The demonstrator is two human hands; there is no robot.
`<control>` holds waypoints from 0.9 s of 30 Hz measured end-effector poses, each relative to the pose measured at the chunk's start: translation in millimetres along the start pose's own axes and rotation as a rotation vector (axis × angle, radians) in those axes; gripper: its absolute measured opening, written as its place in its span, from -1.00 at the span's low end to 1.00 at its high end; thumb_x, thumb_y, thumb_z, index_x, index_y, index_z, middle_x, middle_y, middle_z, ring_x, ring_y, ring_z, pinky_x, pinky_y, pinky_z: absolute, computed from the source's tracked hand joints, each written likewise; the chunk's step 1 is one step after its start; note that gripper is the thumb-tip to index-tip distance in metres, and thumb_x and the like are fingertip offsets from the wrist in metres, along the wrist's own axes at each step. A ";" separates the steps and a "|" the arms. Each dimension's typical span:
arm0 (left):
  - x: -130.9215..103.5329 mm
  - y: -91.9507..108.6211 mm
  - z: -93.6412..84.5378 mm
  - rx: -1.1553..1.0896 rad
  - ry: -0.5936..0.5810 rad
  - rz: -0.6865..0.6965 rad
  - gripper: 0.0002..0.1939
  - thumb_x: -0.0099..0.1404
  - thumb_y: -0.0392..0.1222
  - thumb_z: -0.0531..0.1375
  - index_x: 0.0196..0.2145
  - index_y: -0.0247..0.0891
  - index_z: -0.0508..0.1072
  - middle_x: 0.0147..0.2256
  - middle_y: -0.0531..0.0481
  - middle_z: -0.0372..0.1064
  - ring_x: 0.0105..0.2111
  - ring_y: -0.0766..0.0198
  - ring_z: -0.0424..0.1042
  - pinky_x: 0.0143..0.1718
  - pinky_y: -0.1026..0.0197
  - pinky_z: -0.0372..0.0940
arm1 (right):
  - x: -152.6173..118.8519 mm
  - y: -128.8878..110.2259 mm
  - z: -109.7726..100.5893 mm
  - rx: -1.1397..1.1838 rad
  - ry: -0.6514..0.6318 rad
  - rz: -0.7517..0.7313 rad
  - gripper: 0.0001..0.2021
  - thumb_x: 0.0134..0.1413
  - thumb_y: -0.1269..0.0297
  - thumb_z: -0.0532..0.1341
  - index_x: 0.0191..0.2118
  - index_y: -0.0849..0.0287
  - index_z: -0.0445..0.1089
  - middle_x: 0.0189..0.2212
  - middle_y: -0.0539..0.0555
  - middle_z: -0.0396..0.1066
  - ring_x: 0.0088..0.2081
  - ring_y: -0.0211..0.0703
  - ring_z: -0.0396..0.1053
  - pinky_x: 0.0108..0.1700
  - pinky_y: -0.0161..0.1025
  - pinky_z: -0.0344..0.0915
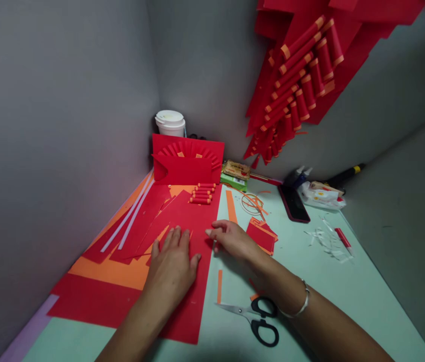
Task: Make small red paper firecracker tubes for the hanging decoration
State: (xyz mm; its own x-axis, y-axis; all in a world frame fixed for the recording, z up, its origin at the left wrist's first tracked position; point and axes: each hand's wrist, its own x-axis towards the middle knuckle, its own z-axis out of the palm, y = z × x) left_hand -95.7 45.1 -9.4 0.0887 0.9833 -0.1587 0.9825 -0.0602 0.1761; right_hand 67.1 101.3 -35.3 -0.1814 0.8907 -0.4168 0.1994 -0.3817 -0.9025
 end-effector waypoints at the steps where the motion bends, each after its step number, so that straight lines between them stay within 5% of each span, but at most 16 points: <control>1: 0.1 0.6 -0.8 0.000 -0.005 -0.005 -0.45 0.38 -0.17 0.03 0.26 -0.45 0.22 0.31 -0.41 0.11 0.34 -0.13 0.04 0.26 -0.27 -0.02 | -0.1 -1.8 -0.5 0.061 -0.043 0.023 -0.78 0.05 0.18 0.31 -0.24 0.20 0.40 -0.55 -0.01 0.38 -0.56 -0.24 0.32 -0.53 -0.32 0.08; 5: 0.0 1.7 -2.7 -0.003 -0.021 -0.013 -0.44 0.37 -0.15 0.04 0.26 -0.45 0.23 0.31 -0.40 0.11 0.34 -0.14 0.03 0.26 -0.27 -0.01 | -3.1 -8.7 -0.1 0.299 -0.128 0.097 -0.84 0.08 0.24 0.26 -0.40 0.24 0.38 -0.44 0.09 0.45 -0.55 -0.32 0.34 -0.57 -0.38 0.10; 10: 0.3 -1.0 -2.8 -0.001 -0.017 -0.012 -0.44 0.39 -0.15 0.02 0.27 -0.46 0.21 0.32 -0.38 0.10 0.35 -0.11 0.02 0.27 -0.23 -0.01 | -10.2 -13.7 -0.8 0.487 -0.121 0.157 -0.90 0.10 0.31 0.24 -0.35 0.24 0.39 -0.36 0.12 0.49 -0.53 -0.35 0.37 -0.58 -0.42 0.11; 27: 3.1 -3.1 -6.9 0.046 0.002 -0.029 -0.44 0.38 -0.15 0.04 0.24 -0.53 0.24 0.29 -0.46 0.15 0.30 -0.19 0.12 0.24 -0.22 0.07 | -7.7 -12.0 -4.0 0.710 -0.139 0.214 -0.95 0.12 0.40 0.18 -0.35 0.24 0.35 -0.44 0.06 0.42 -0.56 -0.39 0.28 -0.57 -0.45 0.13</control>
State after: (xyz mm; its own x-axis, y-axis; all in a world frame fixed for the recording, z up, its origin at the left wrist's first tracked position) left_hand -99.6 49.5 -3.7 0.0596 0.9852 -0.1607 0.9912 -0.0393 0.1265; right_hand 69.9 100.0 -20.8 -0.3378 0.7579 -0.5580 -0.4163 -0.6521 -0.6336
